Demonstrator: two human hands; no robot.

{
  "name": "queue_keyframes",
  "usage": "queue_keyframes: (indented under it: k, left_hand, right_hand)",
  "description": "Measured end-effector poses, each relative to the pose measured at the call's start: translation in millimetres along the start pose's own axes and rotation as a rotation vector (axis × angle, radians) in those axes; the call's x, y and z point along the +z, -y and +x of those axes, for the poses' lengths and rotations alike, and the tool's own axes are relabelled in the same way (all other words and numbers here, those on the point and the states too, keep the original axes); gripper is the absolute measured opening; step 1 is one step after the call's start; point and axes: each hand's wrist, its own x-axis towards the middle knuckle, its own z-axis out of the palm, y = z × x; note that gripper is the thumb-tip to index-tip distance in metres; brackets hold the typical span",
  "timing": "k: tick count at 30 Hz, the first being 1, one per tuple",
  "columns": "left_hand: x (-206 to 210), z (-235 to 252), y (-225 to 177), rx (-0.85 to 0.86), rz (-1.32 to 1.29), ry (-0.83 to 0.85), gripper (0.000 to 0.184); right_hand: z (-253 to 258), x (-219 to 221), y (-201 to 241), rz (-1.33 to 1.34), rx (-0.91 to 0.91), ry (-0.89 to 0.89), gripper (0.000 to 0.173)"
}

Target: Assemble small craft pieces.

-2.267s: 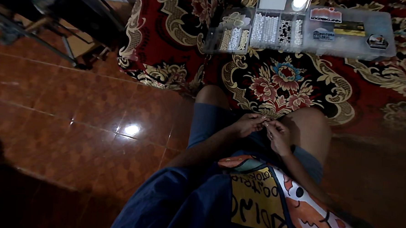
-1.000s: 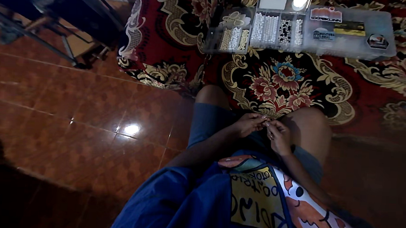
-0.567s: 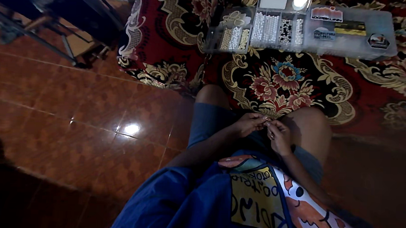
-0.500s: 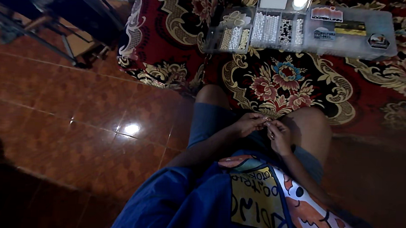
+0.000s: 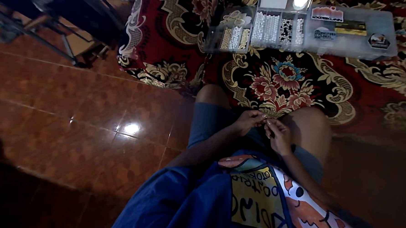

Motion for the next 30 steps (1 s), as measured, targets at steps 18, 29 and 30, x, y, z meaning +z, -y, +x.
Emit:
queue_keyframes:
  k: [18,29,30]
  left_hand:
    - [-1.2,-0.9,-0.6,-0.015,-0.043,0.002,0.019]
    - [-3.1,1.0,1.7,0.002,0.017,-0.004,0.019]
    - [-3.2,1.0,1.7,0.001,0.016,-0.006,0.019]
  right_hand:
    - [-0.8,3.6,4.3,-0.079,0.050,-0.054,0.023]
    - [0.1,3.6,5.3,-0.039,0.058,-0.054,0.028]
    - [0.0,3.4,5.3,-0.039,0.057,-0.052,0.028]
